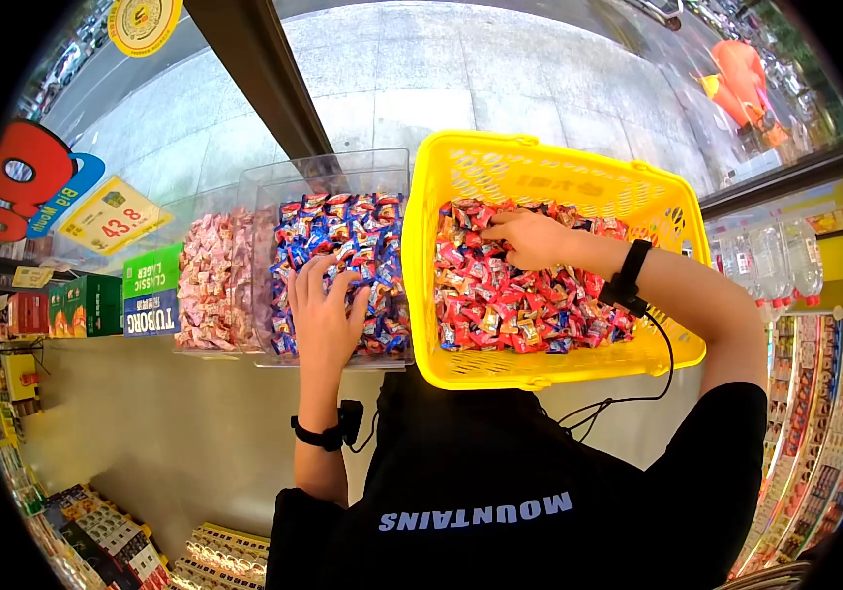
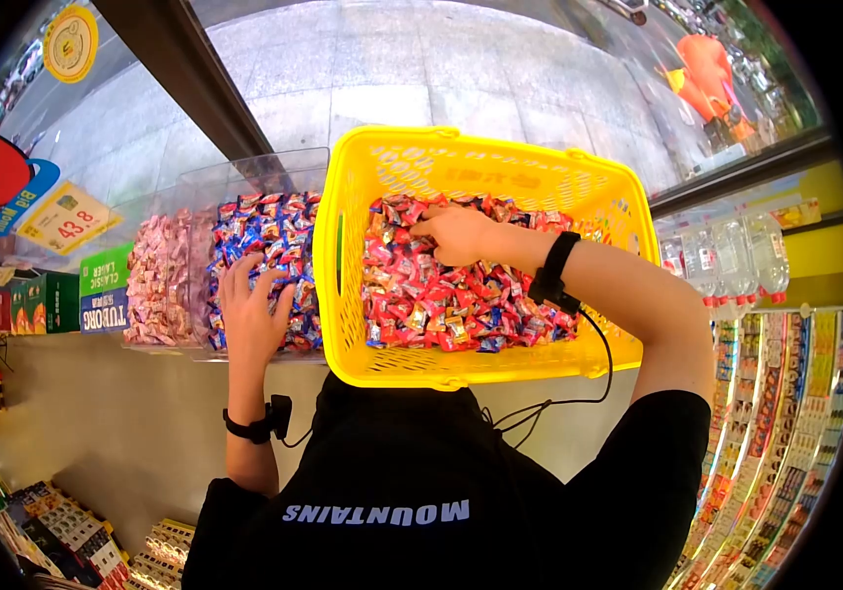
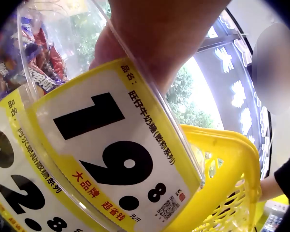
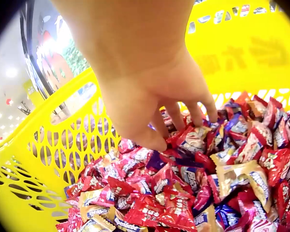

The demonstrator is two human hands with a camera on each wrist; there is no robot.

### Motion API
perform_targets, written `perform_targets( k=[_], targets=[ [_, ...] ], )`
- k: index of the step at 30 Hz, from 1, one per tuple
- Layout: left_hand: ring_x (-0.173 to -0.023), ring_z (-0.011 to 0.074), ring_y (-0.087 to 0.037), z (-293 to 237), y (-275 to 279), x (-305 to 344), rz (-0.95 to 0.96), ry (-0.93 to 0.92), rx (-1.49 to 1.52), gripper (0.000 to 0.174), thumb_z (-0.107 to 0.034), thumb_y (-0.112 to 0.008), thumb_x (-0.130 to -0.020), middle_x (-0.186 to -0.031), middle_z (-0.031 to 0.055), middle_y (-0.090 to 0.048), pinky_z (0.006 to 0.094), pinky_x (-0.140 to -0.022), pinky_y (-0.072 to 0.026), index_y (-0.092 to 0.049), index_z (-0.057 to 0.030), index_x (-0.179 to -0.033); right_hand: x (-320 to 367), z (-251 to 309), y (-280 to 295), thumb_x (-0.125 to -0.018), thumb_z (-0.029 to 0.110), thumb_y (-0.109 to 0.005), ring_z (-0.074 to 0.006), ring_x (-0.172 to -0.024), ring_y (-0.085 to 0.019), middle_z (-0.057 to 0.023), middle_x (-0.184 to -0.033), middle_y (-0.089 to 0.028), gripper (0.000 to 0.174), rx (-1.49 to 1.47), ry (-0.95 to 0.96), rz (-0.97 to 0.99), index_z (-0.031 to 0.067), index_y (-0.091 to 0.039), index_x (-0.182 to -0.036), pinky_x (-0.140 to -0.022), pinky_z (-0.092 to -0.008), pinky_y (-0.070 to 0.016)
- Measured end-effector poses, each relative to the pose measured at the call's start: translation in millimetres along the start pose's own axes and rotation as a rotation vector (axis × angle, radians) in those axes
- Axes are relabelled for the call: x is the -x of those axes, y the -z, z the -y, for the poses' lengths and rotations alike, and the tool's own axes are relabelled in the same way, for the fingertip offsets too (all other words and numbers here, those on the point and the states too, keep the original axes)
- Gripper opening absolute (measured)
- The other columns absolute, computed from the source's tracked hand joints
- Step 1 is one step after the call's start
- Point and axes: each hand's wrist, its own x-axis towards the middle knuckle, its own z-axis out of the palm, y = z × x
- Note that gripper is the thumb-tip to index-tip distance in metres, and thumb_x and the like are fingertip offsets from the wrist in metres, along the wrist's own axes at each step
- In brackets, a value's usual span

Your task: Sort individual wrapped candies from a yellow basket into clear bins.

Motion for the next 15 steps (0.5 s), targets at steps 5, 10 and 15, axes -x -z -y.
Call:
perform_targets(
  k=[5,10,15],
  targets=[
    [-0.136,0.0401,-0.055,0,-1,-1,-0.017,0.019,-0.029,0.025,-0.017,-0.084,-0.088,-0.137,0.0157,-0.063,0.0593,-0.121,-0.0354,-0.075,-0.009,-0.109,3,6,-7,-0.086,0.017,-0.068,-0.0437,-0.132,-0.059,-0.0212,-0.143,-0.061,0.062,0.037,0.004,0.011,0.0133,-0.066,-0.147,-0.115,-0.0522,-0.0465],
    [-0.136,0.0389,-0.055,3,-2,2,-0.021,0.019,-0.048,0.024,-0.016,-0.083,-0.087,-0.136,0.0128,-0.065,0.0605,-0.123,-0.0331,-0.075,-0.0098,-0.108,-3,-2,-9,-0.087,0.019,-0.068,-0.0433,-0.134,-0.058,-0.0229,-0.141,-0.062,0.06,0.058,0.039,0.019,0.0107,-0.066,-0.146,-0.116,-0.0523,-0.0451],
    [-0.136,0.0384,-0.056,0,-1,1,-0.038,0.017,-0.044,0.023,-0.015,-0.083,-0.087,-0.135,0.0117,-0.066,0.0605,-0.124,-0.0325,-0.075,-0.0101,-0.107,0,1,23,-0.089,0.021,-0.067,-0.0431,-0.127,-0.063,-0.0246,-0.142,-0.063,0.057,-0.037,0.055,0.061,0.0074,-0.067,-0.145,-0.112,-0.0505,-0.0492]
  ],
)
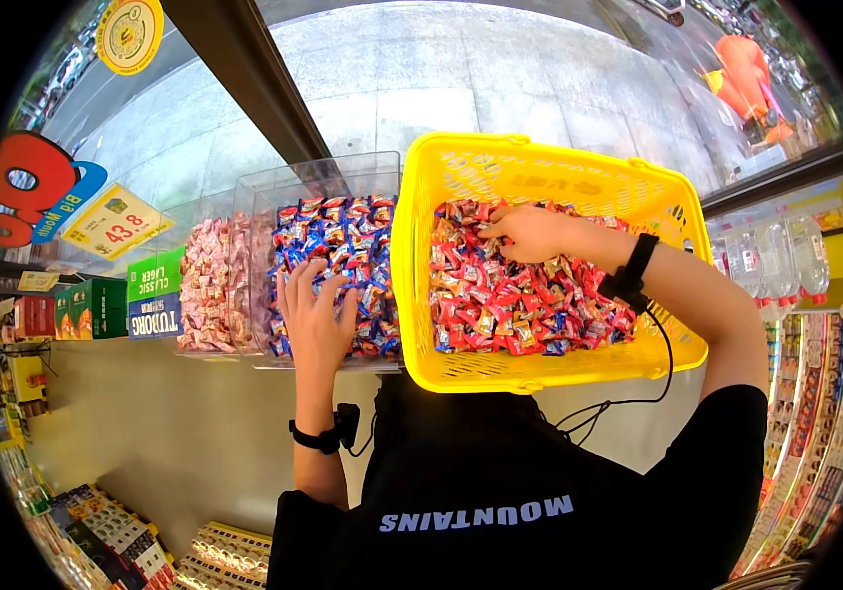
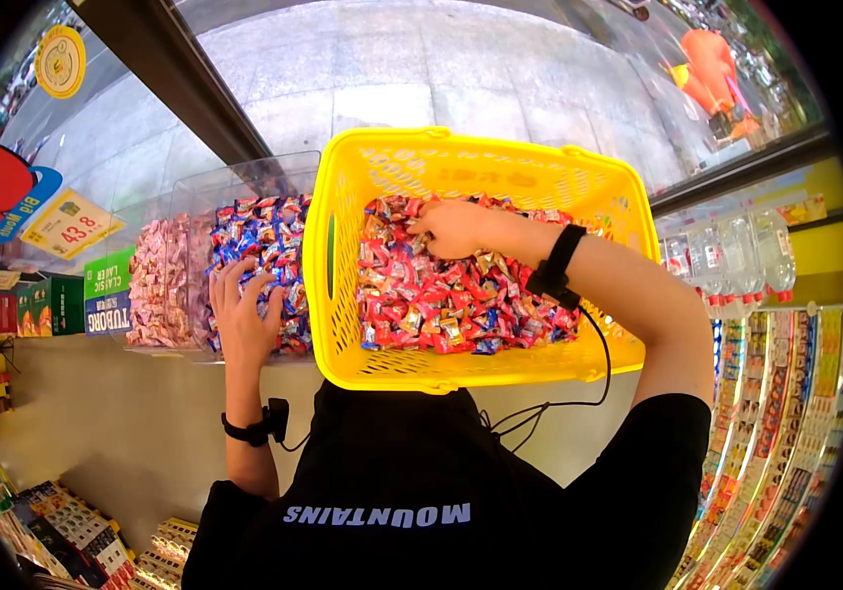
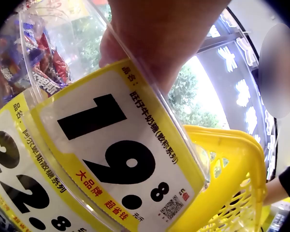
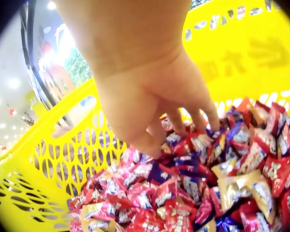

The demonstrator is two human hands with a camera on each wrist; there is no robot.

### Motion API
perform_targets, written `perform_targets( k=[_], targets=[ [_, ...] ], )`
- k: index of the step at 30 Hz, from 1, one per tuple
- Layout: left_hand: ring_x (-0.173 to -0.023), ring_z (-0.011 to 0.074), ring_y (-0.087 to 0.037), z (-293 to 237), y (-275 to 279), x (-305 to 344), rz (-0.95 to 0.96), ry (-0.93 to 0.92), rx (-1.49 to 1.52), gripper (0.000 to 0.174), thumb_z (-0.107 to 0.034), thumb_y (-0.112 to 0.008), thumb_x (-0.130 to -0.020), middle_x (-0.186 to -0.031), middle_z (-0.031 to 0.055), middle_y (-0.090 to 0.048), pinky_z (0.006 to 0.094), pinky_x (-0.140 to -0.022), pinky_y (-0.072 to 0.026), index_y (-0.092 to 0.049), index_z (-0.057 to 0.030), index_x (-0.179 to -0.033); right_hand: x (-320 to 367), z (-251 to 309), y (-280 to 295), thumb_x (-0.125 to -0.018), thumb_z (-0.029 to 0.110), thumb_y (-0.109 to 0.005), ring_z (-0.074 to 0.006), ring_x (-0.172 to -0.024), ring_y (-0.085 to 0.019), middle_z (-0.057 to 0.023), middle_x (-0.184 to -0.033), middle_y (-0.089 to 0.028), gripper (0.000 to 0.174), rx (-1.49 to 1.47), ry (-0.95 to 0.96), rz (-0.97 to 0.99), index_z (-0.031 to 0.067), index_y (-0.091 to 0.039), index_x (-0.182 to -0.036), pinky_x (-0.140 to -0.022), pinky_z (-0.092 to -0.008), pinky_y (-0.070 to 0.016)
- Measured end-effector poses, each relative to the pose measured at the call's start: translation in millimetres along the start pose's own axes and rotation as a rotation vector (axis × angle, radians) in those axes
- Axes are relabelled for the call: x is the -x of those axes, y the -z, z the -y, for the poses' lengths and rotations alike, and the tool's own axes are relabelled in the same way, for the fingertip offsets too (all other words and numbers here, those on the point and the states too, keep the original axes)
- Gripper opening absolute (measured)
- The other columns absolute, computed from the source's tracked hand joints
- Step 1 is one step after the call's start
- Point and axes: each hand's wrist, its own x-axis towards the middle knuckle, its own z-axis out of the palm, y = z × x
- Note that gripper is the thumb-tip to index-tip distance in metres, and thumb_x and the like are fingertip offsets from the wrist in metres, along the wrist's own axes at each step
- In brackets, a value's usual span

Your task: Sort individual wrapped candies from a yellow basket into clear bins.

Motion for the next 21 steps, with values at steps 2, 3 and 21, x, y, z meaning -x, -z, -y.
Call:
perform_targets(
  k=[2,3,21],
  targets=[
    [-0.136,0.0384,-0.056,1,1,-1,-0.002,-0.004,0.022,0.023,-0.015,-0.083,-0.087,-0.134,0.0117,-0.066,0.0607,-0.124,-0.0325,-0.076,-0.0105,-0.107,7,-2,8,-0.09,0.022,-0.068,-0.0433,-0.127,-0.063,-0.0241,-0.14,-0.064,0.056,0.017,0.041,0.008,0.0077,-0.068,-0.144,-0.112,-0.0505,-0.0495],
    [-0.136,0.0384,-0.056,1,1,-1,-0.004,-0.005,0.039,0.023,-0.015,-0.083,-0.087,-0.134,0.0117,-0.066,0.0609,-0.124,-0.0325,-0.076,-0.0107,-0.107,13,3,18,-0.09,0.023,-0.068,-0.0434,-0.127,-0.063,-0.0238,-0.139,-0.065,0.055,0.027,0.061,0.011,0.0079,-0.068,-0.143,-0.111,-0.0506,-0.0496],
    [-0.138,0.0365,-0.056,-21,81,-17,0.159,-0.406,0.493,0.052,-0.052,-0.095,-0.069,-0.135,0.0076,-0.068,0.068,-0.126,-0.0246,-0.078,-0.0113,-0.097,89,235,-7,-0.082,0.001,-0.073,-0.041,-0.133,-0.057,-0.0159,-0.142,-0.061,0.071,-0.084,0.255,-0.577,0.0179,-0.063,-0.15,-0.117,-0.0538,-0.0447]
  ],
)
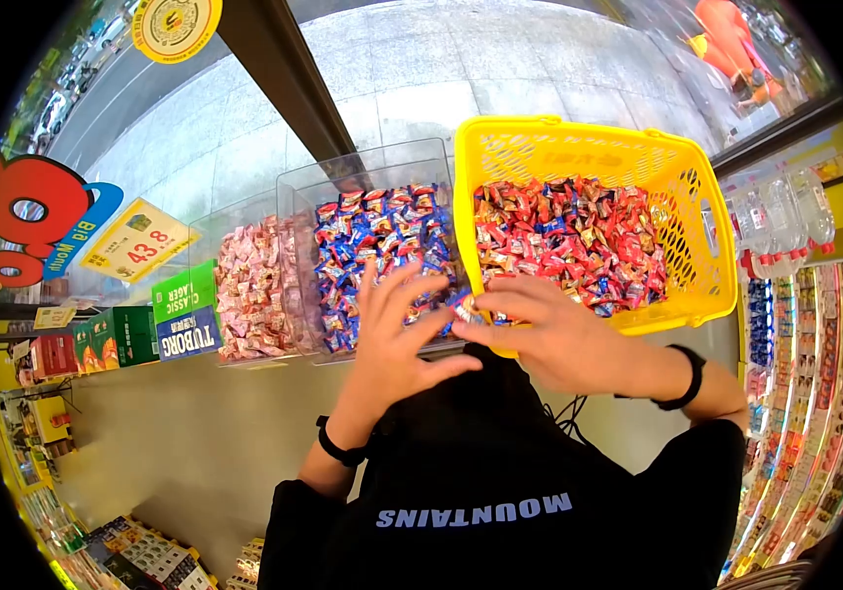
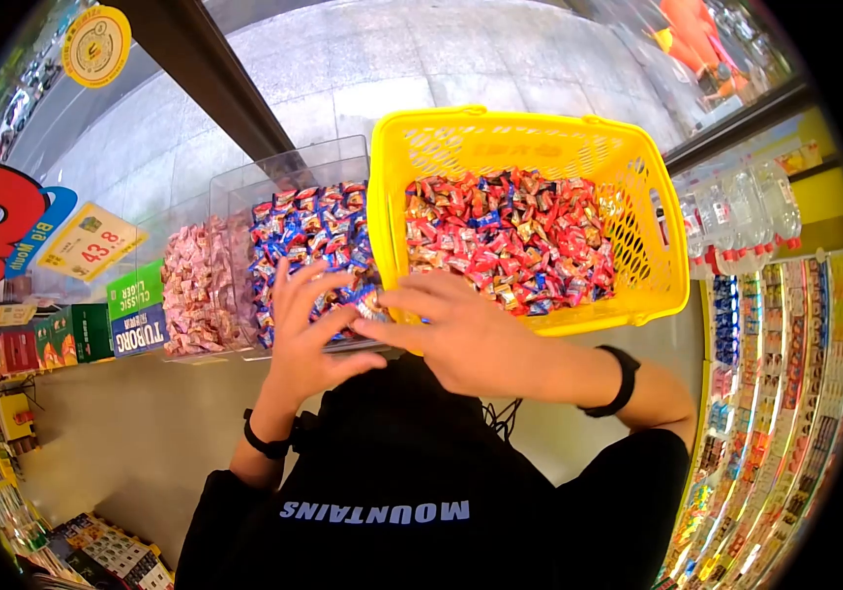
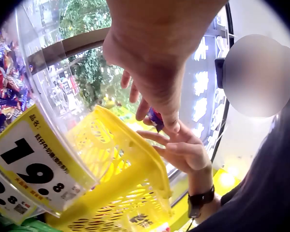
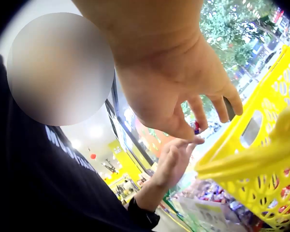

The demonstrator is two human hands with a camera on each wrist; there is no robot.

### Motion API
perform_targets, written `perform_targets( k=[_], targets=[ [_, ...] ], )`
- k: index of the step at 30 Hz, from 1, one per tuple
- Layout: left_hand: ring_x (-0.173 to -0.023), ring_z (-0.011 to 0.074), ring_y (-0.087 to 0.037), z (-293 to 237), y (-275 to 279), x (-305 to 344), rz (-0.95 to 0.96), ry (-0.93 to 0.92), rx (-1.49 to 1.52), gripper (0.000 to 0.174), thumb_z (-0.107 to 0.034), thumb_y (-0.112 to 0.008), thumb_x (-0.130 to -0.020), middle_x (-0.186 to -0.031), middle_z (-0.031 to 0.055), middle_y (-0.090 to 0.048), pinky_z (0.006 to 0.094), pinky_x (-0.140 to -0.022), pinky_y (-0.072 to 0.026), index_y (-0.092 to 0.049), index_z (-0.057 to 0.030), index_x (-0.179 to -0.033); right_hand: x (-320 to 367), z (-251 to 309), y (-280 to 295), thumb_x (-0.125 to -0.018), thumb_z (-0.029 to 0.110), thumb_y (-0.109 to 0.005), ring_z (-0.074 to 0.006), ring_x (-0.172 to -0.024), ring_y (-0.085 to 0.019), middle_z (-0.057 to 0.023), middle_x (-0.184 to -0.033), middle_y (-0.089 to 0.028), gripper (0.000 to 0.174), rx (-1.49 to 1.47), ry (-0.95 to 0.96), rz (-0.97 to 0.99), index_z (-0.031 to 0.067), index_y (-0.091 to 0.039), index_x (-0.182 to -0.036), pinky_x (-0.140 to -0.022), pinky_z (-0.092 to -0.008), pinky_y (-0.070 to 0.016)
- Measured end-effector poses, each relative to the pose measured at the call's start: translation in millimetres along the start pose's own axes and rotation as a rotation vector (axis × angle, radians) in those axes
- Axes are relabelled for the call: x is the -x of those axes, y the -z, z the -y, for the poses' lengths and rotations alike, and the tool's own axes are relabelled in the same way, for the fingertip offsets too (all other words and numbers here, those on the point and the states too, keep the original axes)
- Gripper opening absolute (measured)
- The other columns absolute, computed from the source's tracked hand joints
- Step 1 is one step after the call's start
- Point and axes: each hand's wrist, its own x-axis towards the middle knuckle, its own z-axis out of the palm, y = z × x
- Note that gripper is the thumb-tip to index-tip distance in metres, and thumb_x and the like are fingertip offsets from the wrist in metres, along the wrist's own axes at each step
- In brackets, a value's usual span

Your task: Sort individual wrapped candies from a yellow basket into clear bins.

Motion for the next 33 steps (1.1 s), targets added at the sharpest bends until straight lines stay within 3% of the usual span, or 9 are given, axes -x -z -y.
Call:
perform_targets(
  k=[2,3,7,11,12,17,20,26,33],
  targets=[
    [-0.135,0.0368,-0.058,0,0,4,0.021,-0.008,0.1,0.052,-0.05,-0.097,-0.067,-0.133,0.0082,-0.07,0.068,-0.125,-0.027,-0.077,-0.0079,-0.089,-4,11,-17,-0.079,-0.003,-0.07,-0.042,-0.135,-0.056,-0.0152,-0.144,-0.06,0.075,-0.032,-0.032,-0.068,0.0194,-0.064,-0.15,-0.117,-0.0572,-0.0438],
    [-0.135,0.0364,-0.059,0,-1,4,-0.013,0.028,0.115,0.041,-0.038,-0.097,-0.068,-0.132,0.0078,-0.07,0.0671,-0.124,-0.0297,-0.075,-0.0068,-0.084,-6,16,-22,-0.079,-0.004,-0.069,-0.0421,-0.135,-0.055,-0.0151,-0.144,-0.06,0.074,-0.017,-0.049,-0.093,0.0195,-0.064,-0.149,-0.117,-0.058,-0.0436],
    [-0.135,0.035,-0.058,7,1,18,-0.07,0.109,0.136,0.022,-0.016,-0.088,-0.073,-0.132,0.0056,-0.071,0.0653,-0.124,-0.031,-0.077,-0.0077,-0.09,-9,29,-43,-0.081,-0.005,-0.069,-0.0419,-0.136,-0.054,-0.0153,-0.146,-0.059,0.073,-0.018,-0.101,-0.136,0.0198,-0.065,-0.149,-0.115,-0.0593,-0.0439],
    [-0.136,0.0338,-0.058,15,9,22,-0.045,0.055,-0.037,0.023,-0.015,-0.088,-0.077,-0.134,0.0041,-0.07,0.0642,-0.123,-0.033,-0.08,-0.0098,-0.098,-17,38,-49,-0.084,0.001,-0.076,-0.0416,-0.134,-0.057,-0.016,-0.145,-0.059,0.067,-0.051,-0.178,-0.291,0.0183,-0.066,-0.147,-0.113,-0.0568,-0.047],
    [-0.136,0.0338,-0.057,16,13,21,-0.018,0.029,-0.048,0.023,-0.016,-0.088,-0.078,-0.135,0.004,-0.07,0.0643,-0.123,-0.033,-0.08,-0.0102,-0.099,-20,41,-47,-0.084,0.009,-0.083,-0.0413,-0.131,-0.059,-0.0165,-0.142,-0.06,0.063,-0.043,-0.227,-0.321,0.0159,-0.067,-0.144,-0.111,-0.0548,-0.0492],
    [-0.141,0.0369,-0.053,15,16,17,0.061,-0.048,0.007,0.027,-0.017,-0.088,-0.079,-0.141,0.0069,-0.068,0.065,-0.123,-0.0335,-0.08,-0.0125,-0.105,-18,27,-62,-0.079,0.013,-0.089,-0.0409,-0.131,-0.059,-0.0144,-0.136,-0.063,0.035,0.074,-0.186,-0.447,0.0084,-0.076,-0.111,-0.109,-0.0533,-0.0501],
    [-0.142,0.0401,-0.051,17,14,14,0.083,-0.043,0.064,0.026,-0.018,-0.088,-0.079,-0.144,0.0092,-0.067,0.0639,-0.123,-0.0349,-0.081,-0.0117,-0.103,-16,22,-64,-0.079,0.01,-0.088,-0.0408,-0.131,-0.059,-0.0137,-0.136,-0.063,0.026,0.081,-0.223,-0.492,0.0064,-0.075,-0.1,-0.109,-0.0525,-0.0503],
    [-0.143,0.0407,-0.05,28,6,0,0.063,0.001,0.097,0.018,-0.02,-0.089,-0.081,-0.141,0.0088,-0.067,0.0624,-0.122,-0.0357,-0.081,-0.0107,-0.094,-2,19,-61,-0.08,0.003,-0.084,-0.0412,-0.133,-0.059,-0.0161,-0.142,-0.061,0.032,0.072,-0.305,-0.55,0.0059,-0.074,-0.111,-0.11,-0.0521,-0.0497],
    [-0.149,0.0416,-0.042,48,-15,-3,0.336,0.006,-0.121,0.023,-0.027,-0.088,-0.082,-0.146,0.0114,-0.06,0.0648,-0.128,-0.0249,-0.081,-0.0094,-0.094,41,4,-44,-0.085,0.005,-0.082,-0.039,-0.131,-0.061,-0.0145,-0.143,-0.062,0.035,0.129,-0.456,-0.614,0.0106,-0.075,-0.119,-0.11,-0.0502,-0.0504]
  ],
)
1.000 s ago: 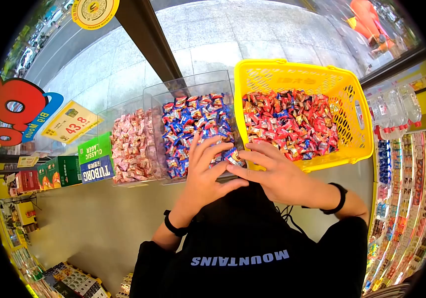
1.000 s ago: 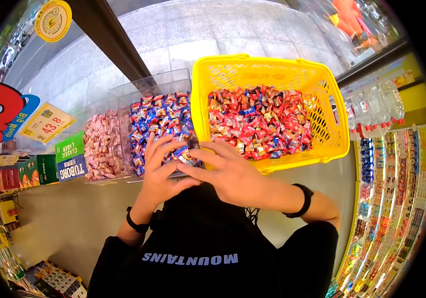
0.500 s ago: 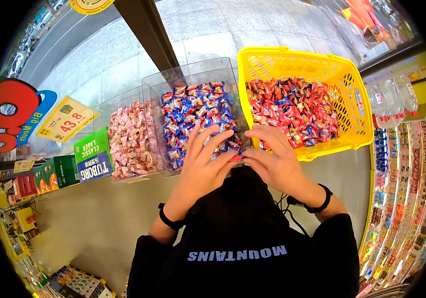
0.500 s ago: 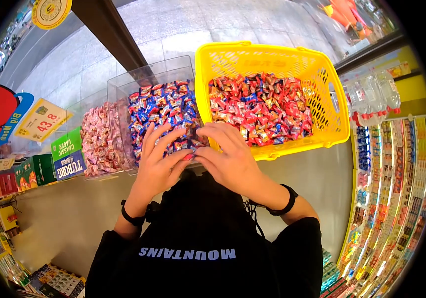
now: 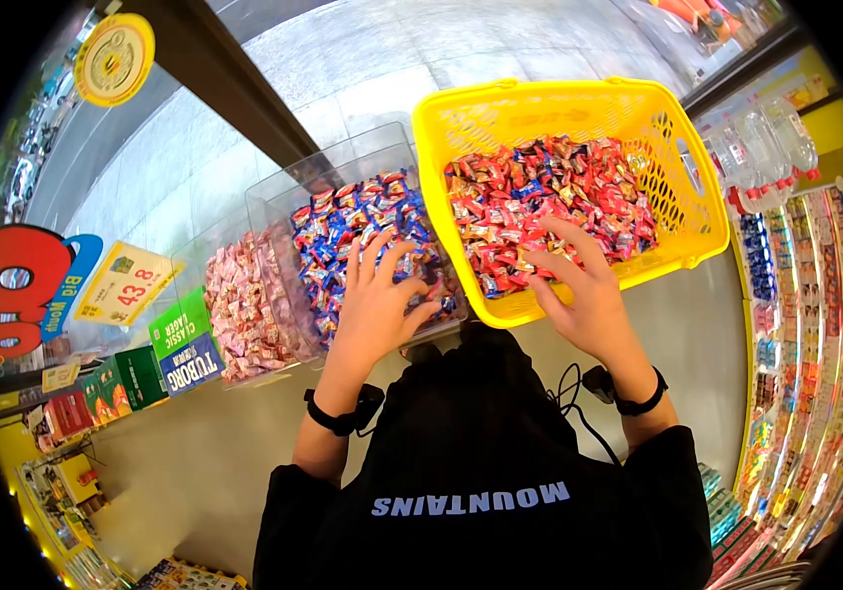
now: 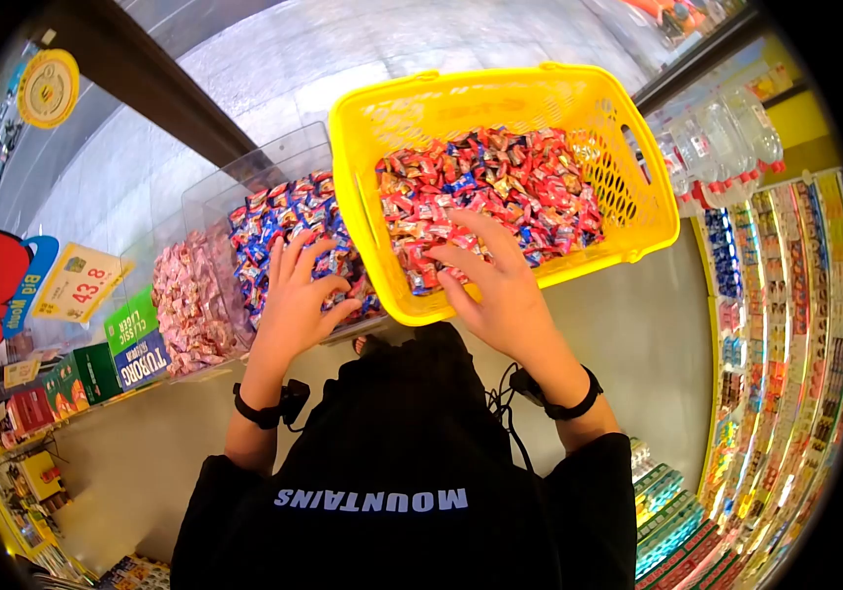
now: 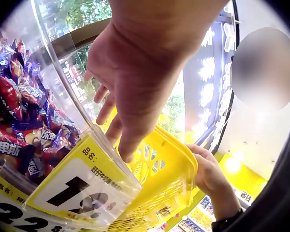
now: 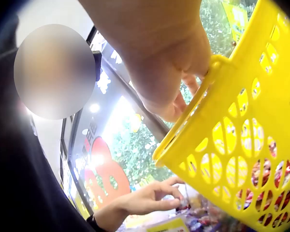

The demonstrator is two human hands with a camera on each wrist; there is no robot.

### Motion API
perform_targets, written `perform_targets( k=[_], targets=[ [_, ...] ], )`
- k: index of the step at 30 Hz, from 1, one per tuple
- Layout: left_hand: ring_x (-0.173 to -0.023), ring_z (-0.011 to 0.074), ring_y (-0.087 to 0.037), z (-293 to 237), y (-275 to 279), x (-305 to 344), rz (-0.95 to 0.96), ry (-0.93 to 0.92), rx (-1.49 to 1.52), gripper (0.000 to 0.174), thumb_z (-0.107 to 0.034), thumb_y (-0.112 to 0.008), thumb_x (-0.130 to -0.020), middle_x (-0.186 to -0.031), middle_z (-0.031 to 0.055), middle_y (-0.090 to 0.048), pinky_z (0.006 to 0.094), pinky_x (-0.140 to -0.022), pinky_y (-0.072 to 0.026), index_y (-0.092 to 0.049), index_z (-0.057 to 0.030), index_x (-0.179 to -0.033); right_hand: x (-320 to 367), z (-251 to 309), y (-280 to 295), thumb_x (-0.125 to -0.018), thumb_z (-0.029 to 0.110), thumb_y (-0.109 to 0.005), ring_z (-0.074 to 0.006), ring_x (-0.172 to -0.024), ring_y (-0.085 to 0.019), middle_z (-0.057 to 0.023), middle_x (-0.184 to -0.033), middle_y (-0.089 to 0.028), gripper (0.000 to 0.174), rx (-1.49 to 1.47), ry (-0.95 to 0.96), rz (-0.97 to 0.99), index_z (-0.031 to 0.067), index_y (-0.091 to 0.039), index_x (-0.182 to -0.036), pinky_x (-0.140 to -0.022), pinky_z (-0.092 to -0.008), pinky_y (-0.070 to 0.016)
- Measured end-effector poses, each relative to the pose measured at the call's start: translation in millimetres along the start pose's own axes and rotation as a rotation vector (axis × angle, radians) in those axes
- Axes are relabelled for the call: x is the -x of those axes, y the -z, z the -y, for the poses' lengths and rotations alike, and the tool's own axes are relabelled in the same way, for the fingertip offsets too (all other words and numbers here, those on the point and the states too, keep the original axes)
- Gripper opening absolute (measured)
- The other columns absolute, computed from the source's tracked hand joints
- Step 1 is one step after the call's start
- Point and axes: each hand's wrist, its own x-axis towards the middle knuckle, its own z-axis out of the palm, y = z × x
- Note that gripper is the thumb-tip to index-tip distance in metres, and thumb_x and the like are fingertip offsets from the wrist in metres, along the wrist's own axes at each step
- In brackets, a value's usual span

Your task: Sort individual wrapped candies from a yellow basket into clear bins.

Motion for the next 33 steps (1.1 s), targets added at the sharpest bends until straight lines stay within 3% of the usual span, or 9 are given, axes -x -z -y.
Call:
perform_targets(
  k=[2,6,9,17,20,23,26,29,33],
  targets=[
    [-0.147,0.0417,-0.045,1,-5,-5,-0.044,0.013,-0.043,0.024,-0.029,-0.088,-0.082,-0.144,0.0119,-0.062,0.0651,-0.127,-0.0268,-0.08,-0.0112,-0.097,4,-6,13,-0.085,0.005,-0.082,-0.0377,-0.128,-0.062,-0.0133,-0.14,-0.065,0.033,0.117,0.037,-0.007,0.0108,-0.075,-0.117,-0.108,-0.0502,-0.0508],
    [-0.14,0.0421,-0.054,-2,22,-31,-0.247,0.004,-0.091,0.021,-0.012,-0.085,-0.085,-0.14,0.0132,-0.066,0.055,-0.117,-0.0425,-0.079,-0.0099,-0.105,12,-31,32,-0.085,0.005,-0.082,-0.0372,-0.125,-0.064,-0.0134,-0.136,-0.067,0.031,0.201,-0.036,-0.09,0.0093,-0.076,-0.115,-0.106,-0.0494,-0.0515],
    [-0.142,0.0407,-0.054,-17,57,-58,-0.265,-0.036,-0.072,0.022,-0.008,-0.084,-0.086,-0.142,0.0135,-0.065,0.0526,-0.116,-0.0446,-0.08,-0.0097,-0.107,19,-54,48,-0.085,0.005,-0.082,-0.0367,-0.121,-0.065,-0.0137,-0.132,-0.069,0.029,0.28,-0.062,-0.17,0.0076,-0.077,-0.114,-0.105,-0.0494,-0.0518],
    [-0.14,0.0386,-0.055,-83,111,-181,-0.118,-0.459,-0.125,0.025,-0.012,-0.081,-0.088,-0.145,0.0138,-0.064,0.0502,-0.116,-0.0445,-0.079,-0.0104,-0.113,15,-101,73,-0.087,0.007,-0.081,-0.0357,-0.117,-0.067,-0.0126,-0.127,-0.071,0.023,0.355,-0.095,-0.286,0.0063,-0.077,-0.109,-0.1,-0.0468,-0.054],
    [-0.135,0.0379,-0.058,-98,97,-244,0.021,-0.638,-0.142,0.019,-0.018,-0.077,-0.092,-0.14,0.0136,-0.065,0.049,-0.113,-0.0461,-0.077,-0.0095,-0.11,15,-120,65,-0.087,0.009,-0.081,-0.0353,-0.115,-0.067,-0.0116,-0.124,-0.071,0.021,0.3,-0.11,-0.309,0.0069,-0.077,-0.107,-0.099,-0.047,-0.0545],
    [-0.129,0.0379,-0.06,-110,65,-297,0.217,-0.696,-0.185,0.021,-0.026,-0.077,-0.093,-0.137,0.0132,-0.066,0.0484,-0.111,-0.0475,-0.078,-0.0108,-0.108,14,-120,63,-0.086,0.011,-0.081,-0.0345,-0.114,-0.067,-0.0112,-0.123,-0.071,0.022,0.292,-0.122,-0.256,0.008,-0.077,-0.108,-0.099,-0.0463,-0.0545],
    [-0.126,0.0362,-0.062,-133,15,-318,0.528,-0.611,-0.344,0.024,-0.03,-0.079,-0.09,-0.136,0.0142,-0.067,0.0474,-0.111,-0.0487,-0.081,-0.0132,-0.106,15,-120,65,-0.087,0.014,-0.081,-0.0342,-0.115,-0.066,-0.0122,-0.124,-0.07,0.021,0.284,-0.12,-0.249,0.007,-0.076,-0.106,-0.102,-0.047,-0.0521],
    [-0.131,0.0331,-0.059,-122,-49,-315,0.683,-0.654,-0.448,0.026,-0.034,-0.082,-0.085,-0.139,0.0135,-0.066,0.0483,-0.114,-0.0462,-0.084,-0.0149,-0.104,16,-121,66,-0.088,0.017,-0.079,-0.0344,-0.118,-0.065,-0.0126,-0.125,-0.07,0.019,0.255,-0.137,-0.221,0.0069,-0.075,-0.104,-0.107,-0.0501,-0.0489],
    [-0.14,0.0317,-0.052,-99,-98,-300,0.657,-0.674,-0.559,0.028,-0.036,-0.082,-0.083,-0.142,0.0115,-0.063,0.0518,-0.12,-0.04,-0.085,-0.0134,-0.099,18,-123,65,-0.09,0.021,-0.079,-0.0339,-0.125,-0.063,-0.0125,-0.128,-0.069,0.021,0.235,-0.168,-0.194,0.0084,-0.076,-0.106,-0.114,-0.0535,-0.0449]
  ],
)
